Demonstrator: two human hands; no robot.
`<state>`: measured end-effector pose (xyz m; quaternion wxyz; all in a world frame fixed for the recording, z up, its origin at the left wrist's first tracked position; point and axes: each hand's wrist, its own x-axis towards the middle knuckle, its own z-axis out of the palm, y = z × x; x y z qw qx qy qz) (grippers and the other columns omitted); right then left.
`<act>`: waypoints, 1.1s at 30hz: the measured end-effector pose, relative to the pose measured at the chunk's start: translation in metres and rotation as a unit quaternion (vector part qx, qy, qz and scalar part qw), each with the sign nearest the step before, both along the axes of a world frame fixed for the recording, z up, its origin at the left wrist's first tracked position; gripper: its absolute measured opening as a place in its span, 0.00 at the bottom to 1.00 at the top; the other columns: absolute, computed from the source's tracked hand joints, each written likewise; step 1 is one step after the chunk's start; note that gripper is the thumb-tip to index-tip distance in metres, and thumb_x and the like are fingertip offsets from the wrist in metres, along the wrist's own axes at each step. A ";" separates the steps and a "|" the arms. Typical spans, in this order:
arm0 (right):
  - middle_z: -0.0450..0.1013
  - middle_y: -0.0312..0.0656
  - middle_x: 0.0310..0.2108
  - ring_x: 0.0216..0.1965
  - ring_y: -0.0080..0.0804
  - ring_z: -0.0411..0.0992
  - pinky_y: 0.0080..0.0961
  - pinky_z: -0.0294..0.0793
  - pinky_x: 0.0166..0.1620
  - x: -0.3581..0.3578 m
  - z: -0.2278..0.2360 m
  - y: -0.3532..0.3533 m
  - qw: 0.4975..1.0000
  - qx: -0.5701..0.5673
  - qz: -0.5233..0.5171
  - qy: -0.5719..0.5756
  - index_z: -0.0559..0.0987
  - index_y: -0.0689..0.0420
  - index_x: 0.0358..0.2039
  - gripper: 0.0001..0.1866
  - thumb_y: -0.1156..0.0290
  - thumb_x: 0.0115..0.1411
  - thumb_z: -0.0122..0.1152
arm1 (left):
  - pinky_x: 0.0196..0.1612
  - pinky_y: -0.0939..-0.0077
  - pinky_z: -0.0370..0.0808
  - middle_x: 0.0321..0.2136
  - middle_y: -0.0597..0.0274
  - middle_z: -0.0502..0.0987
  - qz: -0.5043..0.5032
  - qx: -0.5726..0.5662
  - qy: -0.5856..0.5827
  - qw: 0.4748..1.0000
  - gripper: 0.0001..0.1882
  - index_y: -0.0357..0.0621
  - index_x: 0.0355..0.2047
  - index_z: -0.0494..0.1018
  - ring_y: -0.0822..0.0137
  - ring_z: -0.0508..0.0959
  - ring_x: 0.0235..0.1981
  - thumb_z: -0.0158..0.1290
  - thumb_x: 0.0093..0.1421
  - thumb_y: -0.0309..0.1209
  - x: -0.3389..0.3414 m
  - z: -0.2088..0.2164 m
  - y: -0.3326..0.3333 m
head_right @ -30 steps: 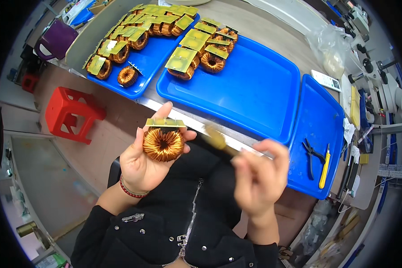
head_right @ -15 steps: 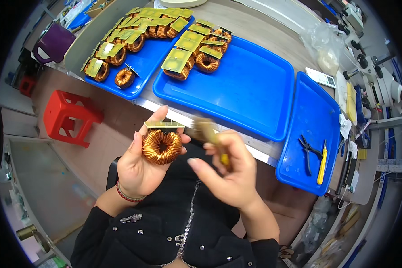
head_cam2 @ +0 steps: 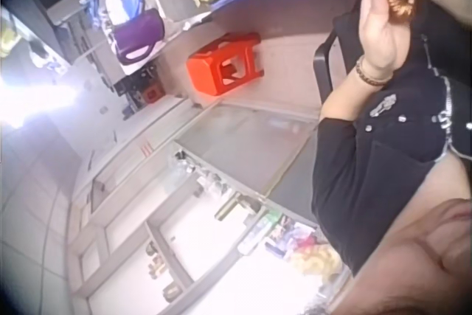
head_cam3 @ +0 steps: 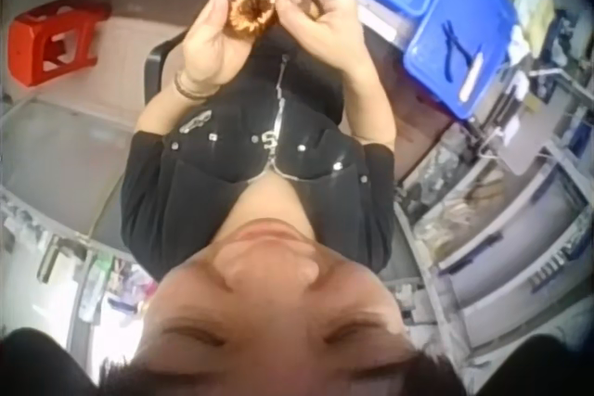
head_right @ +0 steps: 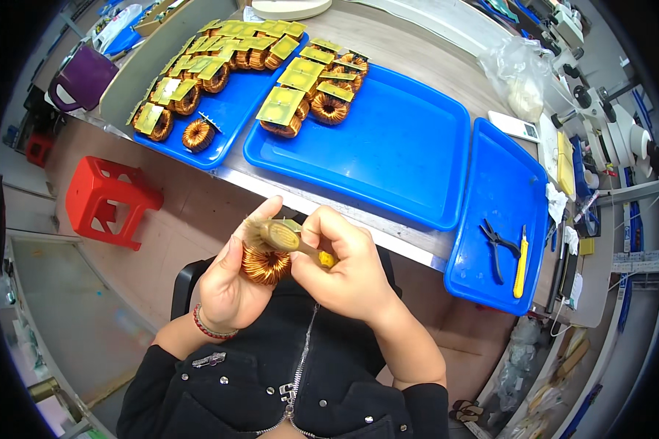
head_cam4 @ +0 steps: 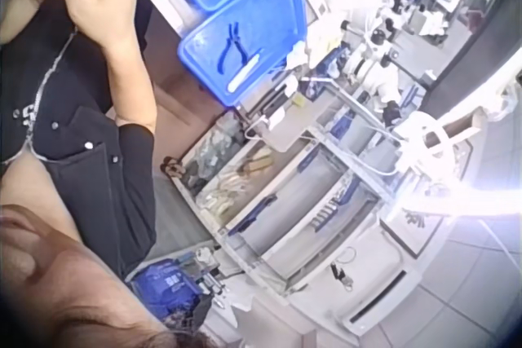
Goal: The person cleans copper-wound toroidal inductors using a small brush. They pick up each component from a blue tray, brush the copper windings and the yellow core, and place the cleaned item back on the tray. The person occasionally uses pliers to adjust the component before brushing.
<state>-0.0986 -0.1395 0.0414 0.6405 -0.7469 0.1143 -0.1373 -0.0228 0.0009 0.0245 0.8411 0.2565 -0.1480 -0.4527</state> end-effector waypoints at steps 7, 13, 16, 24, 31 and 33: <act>0.61 0.36 0.17 0.19 0.17 0.59 0.17 0.60 0.23 0.003 -0.001 0.007 0.998 -0.044 0.001 -0.035 0.61 0.58 0.19 0.14 0.79 0.40 0.60 | 0.58 0.66 0.57 0.53 0.52 0.62 -0.002 0.001 -0.017 1.000 0.32 0.34 0.60 0.44 0.61 0.63 0.55 0.38 0.63 0.42 -0.001 -0.003 0.001; 0.63 0.32 0.19 0.23 0.14 0.59 0.14 0.60 0.25 -0.005 -0.015 0.002 0.997 0.054 -0.038 -0.037 0.62 0.57 0.19 0.12 0.80 0.46 0.58 | 0.57 0.64 0.58 0.52 0.51 0.62 -0.009 0.002 0.050 0.999 0.29 0.35 0.60 0.44 0.62 0.63 0.54 0.31 0.65 0.41 -0.003 -0.002 -0.001; 0.65 0.32 0.26 0.26 0.13 0.61 0.12 0.62 0.28 -0.011 -0.010 0.002 0.991 0.117 -0.041 -0.054 0.64 0.58 0.30 0.11 0.76 0.52 0.58 | 0.56 0.62 0.61 0.51 0.48 0.63 -0.010 -0.004 0.074 0.997 0.28 0.37 0.60 0.44 0.58 0.64 0.55 0.31 0.65 0.41 0.000 -0.004 -0.001; 0.69 0.43 0.28 0.22 0.29 0.69 0.20 0.68 0.22 -0.037 0.002 0.007 0.935 -0.308 -0.108 -0.141 0.72 0.57 0.22 0.08 0.72 0.48 0.64 | 0.55 0.62 0.63 0.51 0.45 0.62 -0.016 -0.034 0.045 0.998 0.29 0.39 0.61 0.44 0.54 0.63 0.55 0.34 0.64 0.42 0.008 -0.008 -0.004; 0.66 0.45 0.34 0.21 0.24 0.67 0.18 0.63 0.21 -0.032 -0.011 -0.036 0.877 -0.357 -0.312 -0.082 0.73 0.59 0.23 0.05 0.80 0.47 0.61 | 0.54 0.61 0.65 0.51 0.46 0.63 -0.043 -0.046 0.137 0.989 0.29 0.40 0.61 0.45 0.53 0.64 0.54 0.30 0.65 0.44 0.012 -0.008 0.000; 0.65 0.47 0.35 0.25 0.22 0.64 0.13 0.60 0.24 -0.041 -0.010 -0.033 0.906 -0.253 -0.316 -0.126 0.72 0.61 0.23 0.06 0.79 0.48 0.62 | 0.53 0.62 0.65 0.50 0.46 0.64 -0.046 -0.059 0.155 0.985 0.28 0.41 0.60 0.46 0.53 0.65 0.53 0.32 0.65 0.44 0.013 -0.008 0.000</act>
